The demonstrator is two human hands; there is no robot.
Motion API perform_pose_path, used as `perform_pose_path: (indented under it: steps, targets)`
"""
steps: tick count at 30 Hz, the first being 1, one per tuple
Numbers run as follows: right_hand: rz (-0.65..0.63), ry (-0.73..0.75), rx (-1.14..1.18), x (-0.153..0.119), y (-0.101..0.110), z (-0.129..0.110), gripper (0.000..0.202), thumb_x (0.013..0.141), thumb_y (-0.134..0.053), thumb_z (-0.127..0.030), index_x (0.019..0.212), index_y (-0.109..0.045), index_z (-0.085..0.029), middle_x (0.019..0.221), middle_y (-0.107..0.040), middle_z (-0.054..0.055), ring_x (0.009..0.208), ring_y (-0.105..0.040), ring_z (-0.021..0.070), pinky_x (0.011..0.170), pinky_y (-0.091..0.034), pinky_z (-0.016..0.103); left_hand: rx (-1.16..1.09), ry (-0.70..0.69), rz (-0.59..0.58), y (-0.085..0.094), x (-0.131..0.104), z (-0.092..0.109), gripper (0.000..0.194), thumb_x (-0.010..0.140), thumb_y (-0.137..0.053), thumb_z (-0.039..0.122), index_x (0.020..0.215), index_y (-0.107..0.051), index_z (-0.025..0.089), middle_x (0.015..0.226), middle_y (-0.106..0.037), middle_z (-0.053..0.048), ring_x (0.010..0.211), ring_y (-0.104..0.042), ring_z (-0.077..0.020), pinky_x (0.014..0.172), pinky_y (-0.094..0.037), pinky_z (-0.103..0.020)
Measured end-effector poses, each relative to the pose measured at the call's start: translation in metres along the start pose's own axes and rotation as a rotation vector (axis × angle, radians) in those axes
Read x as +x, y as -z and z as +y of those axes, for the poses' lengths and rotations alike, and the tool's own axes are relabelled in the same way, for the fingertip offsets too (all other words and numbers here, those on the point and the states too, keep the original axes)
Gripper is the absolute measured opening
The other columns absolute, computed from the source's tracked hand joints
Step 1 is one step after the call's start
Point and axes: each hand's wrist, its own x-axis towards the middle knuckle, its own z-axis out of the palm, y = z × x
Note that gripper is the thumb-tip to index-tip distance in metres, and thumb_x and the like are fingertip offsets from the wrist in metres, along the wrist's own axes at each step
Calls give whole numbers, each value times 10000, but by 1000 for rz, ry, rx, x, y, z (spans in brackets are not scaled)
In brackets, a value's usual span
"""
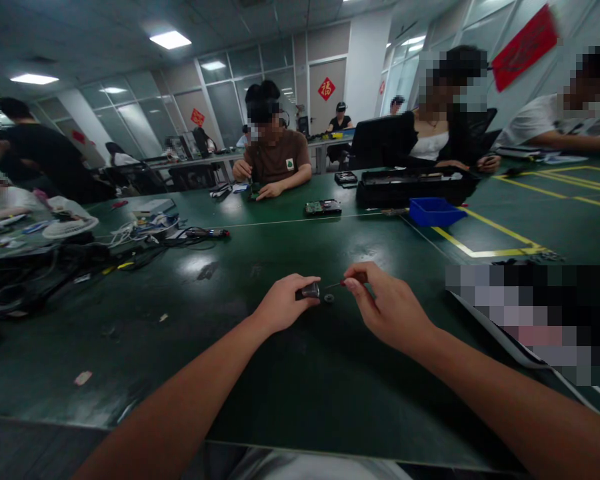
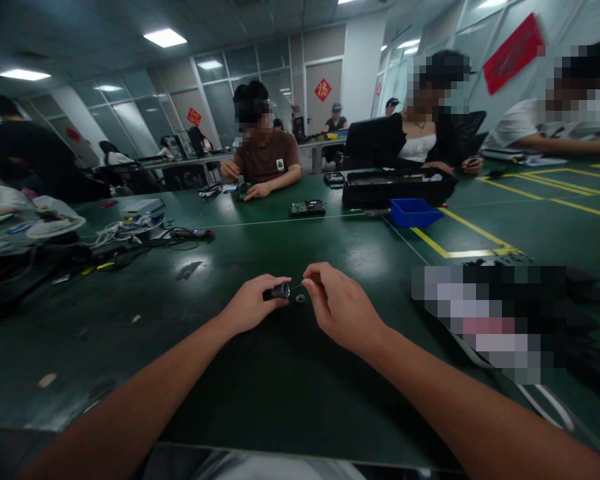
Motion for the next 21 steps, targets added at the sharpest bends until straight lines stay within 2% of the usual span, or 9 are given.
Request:
perform_pose_path:
  steps: [4,7,10,13,15,18,21]
  targets:
    - [-4,-45,-23,2,1,0,118,984,-440,-234,1018,-543,-188,830,-667,47,706,-647,187,630,-459,296,-18,32,49,0,0,4,369,848,-704,284,1210,-639,260,1139,-650,-35,1045,-598,-209,942,-455,-346]
    - [55,-85,-57,2,3,0,136,985,-442,-259,1013,-555,-188,850,-678,59,731,-654,200,643,-462,308,-35,73,72,1,-1,7,328,865,-676,298,1183,-617,240,1139,-652,-36,1031,-602,-210,938,-465,-346]
    - [122,-101,-61,2,5,0,140,982,-446,-273,1013,-555,-190,854,-690,63,742,-668,209,657,-467,319,-51,101,60,1,-3,10,350,909,-596,295,1253,-553,242,1161,-635,-47,1048,-596,-211,948,-461,-356]
    - [157,-103,-33,3,6,-1,139,984,-444,-280,1015,-550,-195,865,-704,71,774,-687,222,675,-478,330,-36,128,20,2,-1,15,352,936,-537,324,1276,-519,237,1163,-620,-63,1032,-595,-215,905,-470,-356]
    - [167,-105,-23,3,7,-3,137,982,-446,-280,1019,-548,-197,869,-708,76,782,-692,229,671,-483,335,29,131,-23,2,3,20,330,916,-574,404,1193,-557,226,1084,-636,-61,957,-607,-223,816,-478,-347]
    - [173,-101,-24,3,8,-3,133,977,-451,-280,1018,-550,-200,865,-708,78,767,-689,230,656,-486,337,166,74,-108,0,14,28,330,877,-615,501,1024,-603,206,960,-646,-56,855,-610,-228,711,-460,-334]
    - [184,-93,-24,3,8,-2,141,980,-448,-281,1028,-551,-199,875,-705,77,772,-688,227,672,-493,341,301,-10,-176,-8,25,35,278,921,-545,456,1012,-613,202,962,-640,-72,864,-616,-239,704,-460,-335]
